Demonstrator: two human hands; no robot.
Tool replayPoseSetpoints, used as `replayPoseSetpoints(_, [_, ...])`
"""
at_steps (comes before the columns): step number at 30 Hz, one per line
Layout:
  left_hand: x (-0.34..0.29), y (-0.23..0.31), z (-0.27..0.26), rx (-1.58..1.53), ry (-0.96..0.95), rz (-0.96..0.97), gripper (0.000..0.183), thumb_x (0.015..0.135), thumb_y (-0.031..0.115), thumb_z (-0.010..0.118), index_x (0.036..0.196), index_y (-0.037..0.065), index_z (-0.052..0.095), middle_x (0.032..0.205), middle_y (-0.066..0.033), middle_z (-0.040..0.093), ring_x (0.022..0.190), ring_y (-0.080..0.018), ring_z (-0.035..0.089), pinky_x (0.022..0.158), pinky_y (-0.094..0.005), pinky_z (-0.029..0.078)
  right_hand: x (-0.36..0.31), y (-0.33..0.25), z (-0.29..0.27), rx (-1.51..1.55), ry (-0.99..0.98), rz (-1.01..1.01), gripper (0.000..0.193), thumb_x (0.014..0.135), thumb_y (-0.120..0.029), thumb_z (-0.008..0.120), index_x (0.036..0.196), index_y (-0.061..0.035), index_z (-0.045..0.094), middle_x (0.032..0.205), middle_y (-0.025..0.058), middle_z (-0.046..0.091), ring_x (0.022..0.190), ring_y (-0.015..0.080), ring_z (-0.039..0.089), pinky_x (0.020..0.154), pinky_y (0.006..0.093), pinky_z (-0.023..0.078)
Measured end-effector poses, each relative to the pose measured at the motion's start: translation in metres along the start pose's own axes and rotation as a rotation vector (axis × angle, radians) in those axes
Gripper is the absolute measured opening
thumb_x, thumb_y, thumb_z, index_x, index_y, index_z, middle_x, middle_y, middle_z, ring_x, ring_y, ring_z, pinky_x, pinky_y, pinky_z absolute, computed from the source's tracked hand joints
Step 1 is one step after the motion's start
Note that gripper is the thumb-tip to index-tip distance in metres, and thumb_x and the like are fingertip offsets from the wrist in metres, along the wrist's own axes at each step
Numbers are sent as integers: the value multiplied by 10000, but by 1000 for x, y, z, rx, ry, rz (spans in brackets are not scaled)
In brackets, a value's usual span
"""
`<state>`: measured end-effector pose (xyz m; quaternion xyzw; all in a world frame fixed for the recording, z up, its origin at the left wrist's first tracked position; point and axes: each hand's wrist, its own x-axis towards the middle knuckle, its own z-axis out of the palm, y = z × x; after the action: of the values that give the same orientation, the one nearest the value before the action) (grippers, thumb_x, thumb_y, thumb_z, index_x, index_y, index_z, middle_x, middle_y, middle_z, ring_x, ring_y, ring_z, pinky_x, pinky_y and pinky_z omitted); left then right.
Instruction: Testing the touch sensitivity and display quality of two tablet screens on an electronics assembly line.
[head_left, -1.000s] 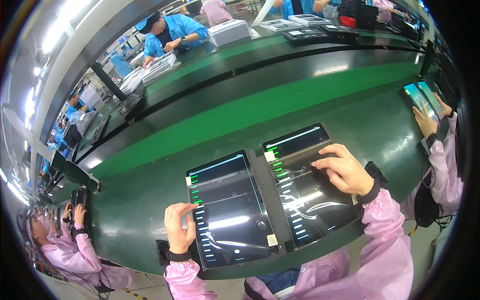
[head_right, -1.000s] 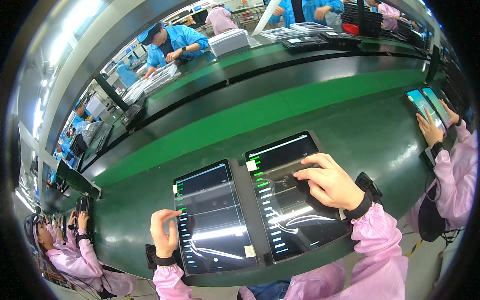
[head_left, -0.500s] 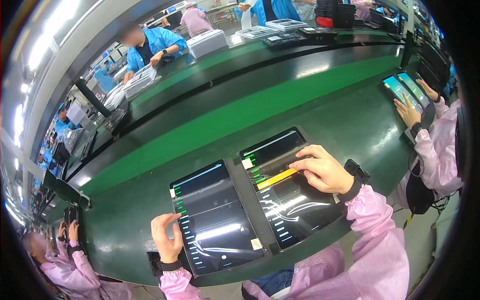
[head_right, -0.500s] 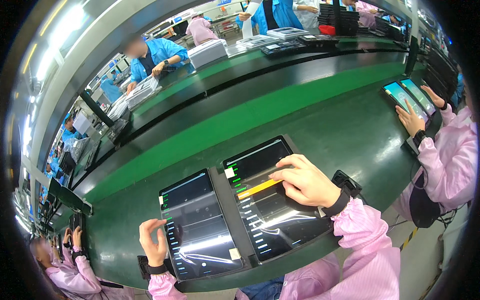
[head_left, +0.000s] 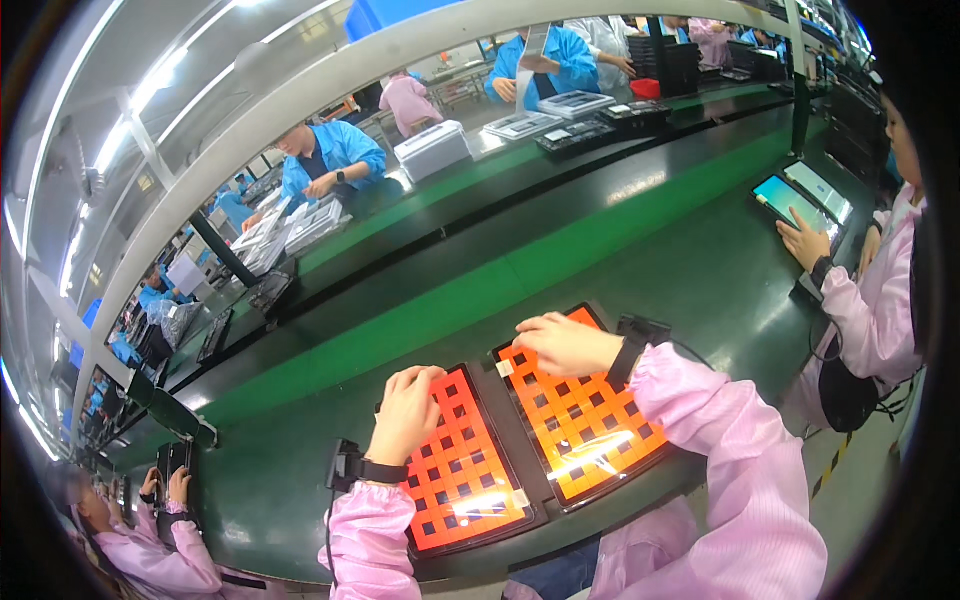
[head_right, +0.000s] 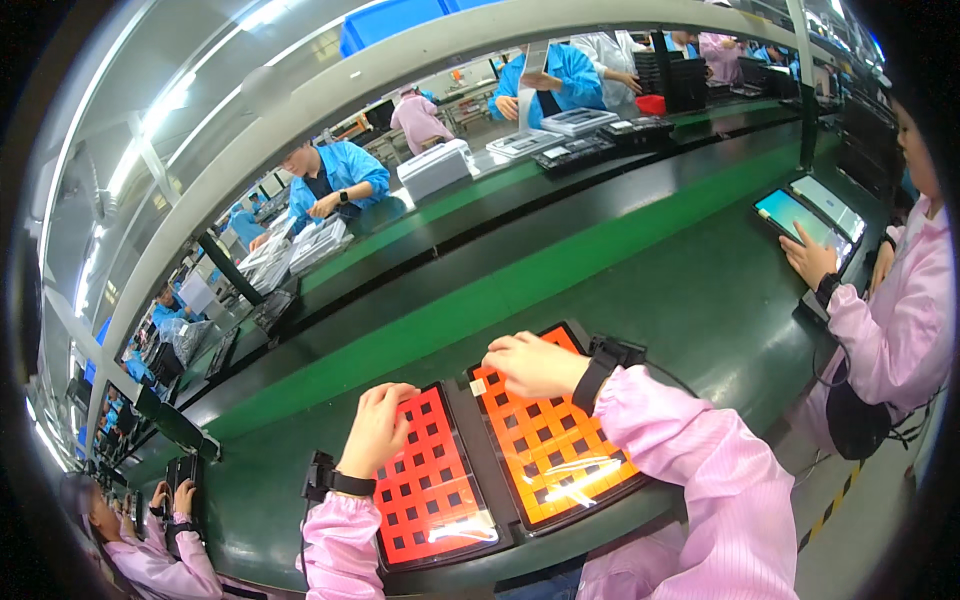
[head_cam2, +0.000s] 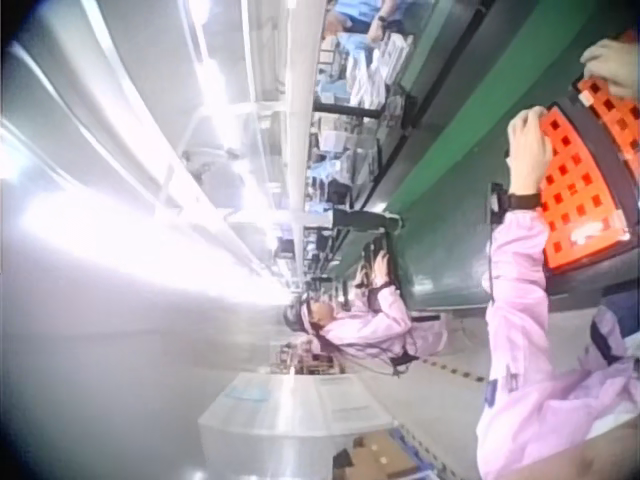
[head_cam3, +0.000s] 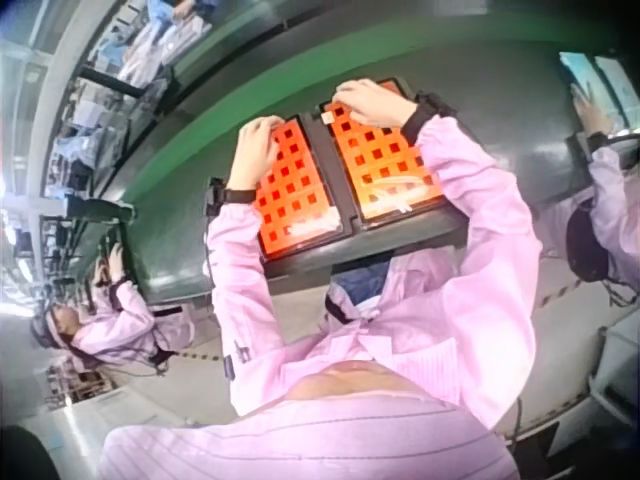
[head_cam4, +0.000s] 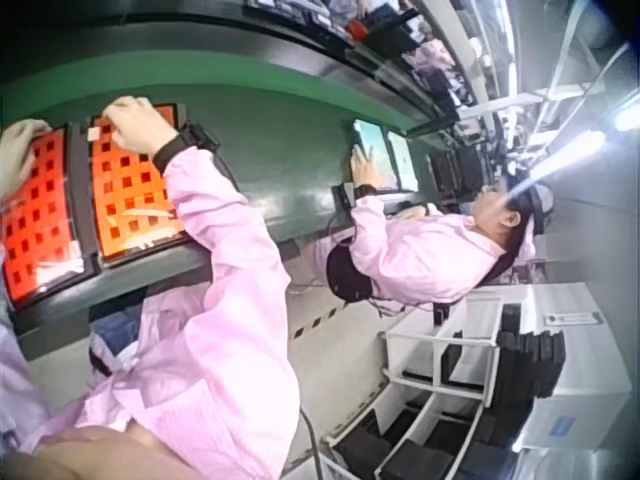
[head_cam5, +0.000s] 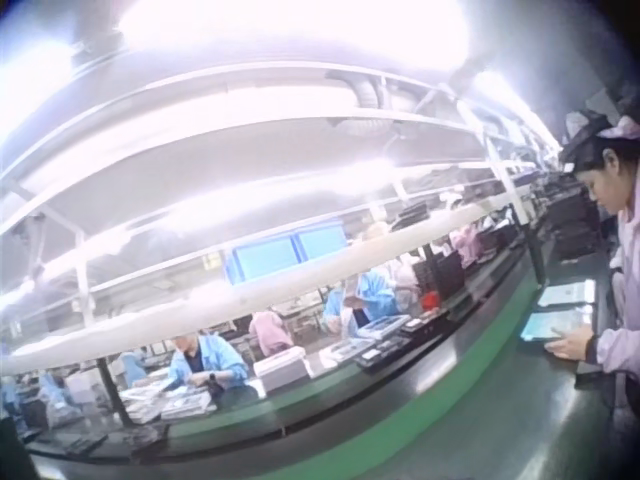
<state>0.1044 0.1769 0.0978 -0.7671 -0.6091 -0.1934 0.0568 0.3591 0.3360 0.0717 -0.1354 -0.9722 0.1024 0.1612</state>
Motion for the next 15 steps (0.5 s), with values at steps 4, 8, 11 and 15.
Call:
replayPoseSetpoints(4, [1, 2, 7, -50, 6, -17, 438, 758, -7, 489, 1196, -1, 482, 1169, -89, 614, 1162, -302, 478, 1031, -410, 347, 11, -11, 6, -1, 30, -55, 386, 772, -43, 511, 1155, -6, 541, 1177, 135, 597, 1277, 301, 415, 1069, 445, 313])
replayPoseSetpoints(8, [2, 2, 15, -74, -48, -33, 468, 746, -12, 475, 1214, -17, 470, 1201, -132, 596, 1168, -322, 472, 1042, -420, 337, 12, -11, 8, 5, -4, -49, 387, 790, -65, 501, 1172, -22, 536, 1193, 136, 588, 1273, 319, 412, 1072, 455, 308])
replayPoseSetpoints(11, [-8, -6, 18, -59, -43, -84, 476, 742, -10, 473, 1218, -15, 469, 1205, -129, 596, 1170, -323, 472, 1040, -423, 335, 8, -2, 11, 7, -36, 10, 405, 804, -97, 503, 1204, -37, 527, 1239, 188, 544, 1264, 365, 406, 1064, 470, 321])
replayPoseSetpoints(15, [-29, -19, 4, -25, -34, -121, 462, 732, -8, 480, 1194, -7, 482, 1194, -104, 609, 1162, -321, 474, 1032, -422, 335, -11, 8, -8, 7, -55, 127, 443, 813, -143, 506, 1247, -54, 523, 1279, 247, 490, 1226, 423, 423, 1050, 484, 345])
